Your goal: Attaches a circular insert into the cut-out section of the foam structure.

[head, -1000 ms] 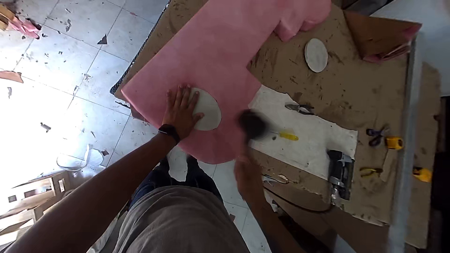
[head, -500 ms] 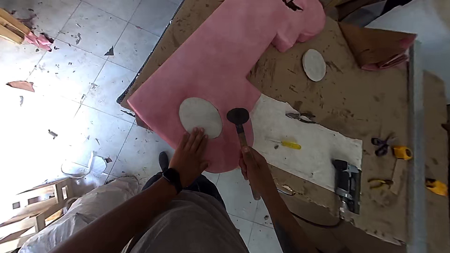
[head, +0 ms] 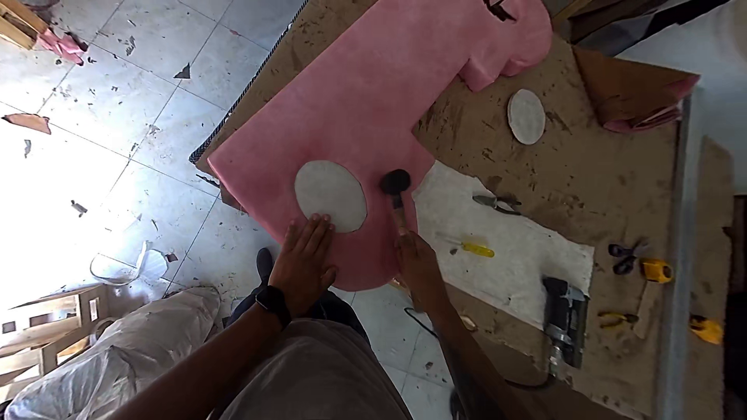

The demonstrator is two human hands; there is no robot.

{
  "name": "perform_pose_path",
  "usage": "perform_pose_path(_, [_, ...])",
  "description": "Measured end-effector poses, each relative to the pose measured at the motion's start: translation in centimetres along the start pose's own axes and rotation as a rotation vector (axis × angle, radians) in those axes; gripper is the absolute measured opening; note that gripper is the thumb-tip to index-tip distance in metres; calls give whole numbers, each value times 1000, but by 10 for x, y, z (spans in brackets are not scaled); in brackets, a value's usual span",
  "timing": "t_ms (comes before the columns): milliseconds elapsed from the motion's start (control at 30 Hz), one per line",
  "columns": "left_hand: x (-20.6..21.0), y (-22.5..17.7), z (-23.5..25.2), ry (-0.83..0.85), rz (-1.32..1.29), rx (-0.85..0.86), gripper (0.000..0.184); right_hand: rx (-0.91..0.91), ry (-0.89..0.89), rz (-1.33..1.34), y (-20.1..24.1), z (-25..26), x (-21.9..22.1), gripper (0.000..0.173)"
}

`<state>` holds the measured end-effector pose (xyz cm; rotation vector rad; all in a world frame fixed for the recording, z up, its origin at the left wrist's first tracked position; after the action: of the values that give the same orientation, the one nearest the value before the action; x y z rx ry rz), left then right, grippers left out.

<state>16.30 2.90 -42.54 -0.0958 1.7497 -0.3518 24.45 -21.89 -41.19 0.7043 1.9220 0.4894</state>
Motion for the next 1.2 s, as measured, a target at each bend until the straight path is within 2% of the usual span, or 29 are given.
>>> perform_pose_path(100, [-6, 0, 0, -27, -64, -34, 76, -13, -134, 143, -11, -10, -40, 55])
perform_pose_path(167, [-18, -2, 15, -76, -109, -54, 67, -36, -252, 43, -24, -4, -72, 50])
perform_pose_path(267, [-26, 2, 65, -45, -66, -11, 70, -8, -360, -148, -63, 29, -111, 48])
perform_pose_path(400, [-26, 7, 122, -42, 56, 67, 68, 50, -363, -279, -117, 86, -155, 41])
perform_pose_path(567, [-31, 1, 127, -35, 109, 53, 60, -46, -340, -292, -154, 134, -187, 36])
perform_pose_path(667, [-31, -5, 133, 4, 167, 25, 56, -191, -368, -305, -148, 143, -208, 31])
perform_pose_path(733, [-31, -6, 135, 1, 185, 6, 55, -229, -320, -333, -126, 126, -205, 29])
perform_pose_path(800, [-31, -6, 134, -12, 158, -9, 53, -199, -121, -400, -118, 101, -181, 30])
perform_pose_path(867, [-35, -5, 133, -33, 93, -12, 50, -68, 135, -465, -139, 88, -153, 44])
perform_pose_path(900, [-36, -4, 132, -48, 54, -18, 49, 7, 221, -457, -153, 86, -144, 49])
perform_pose_path(933, [-37, -3, 130, -62, 18, -27, 48, 68, 266, -398, -164, 86, -138, 48])
perform_pose_path(1033, [-32, -2, 115, -103, -63, -38, 49, 144, 283, -285, -171, 87, -132, 41])
perform_pose_path(1133, [-23, -1, 92, -159, -124, -39, 47, 63, 241, -327, -166, 86, -133, 37])
perform_pose_path(1200, [-18, -2, 78, -172, -165, -48, 44, 15, 193, -241, -146, 78, -138, 28])
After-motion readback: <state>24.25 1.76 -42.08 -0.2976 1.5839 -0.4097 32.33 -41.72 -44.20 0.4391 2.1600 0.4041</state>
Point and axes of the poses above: each hand's wrist, its own z-axis towards the middle knuckle, its own x-axis out of the palm, y = z × x, the point moved 8 cm from there along z, towards the middle knuckle, and after that the axes turned 2 degrees about -x, right-handed, at the moved point
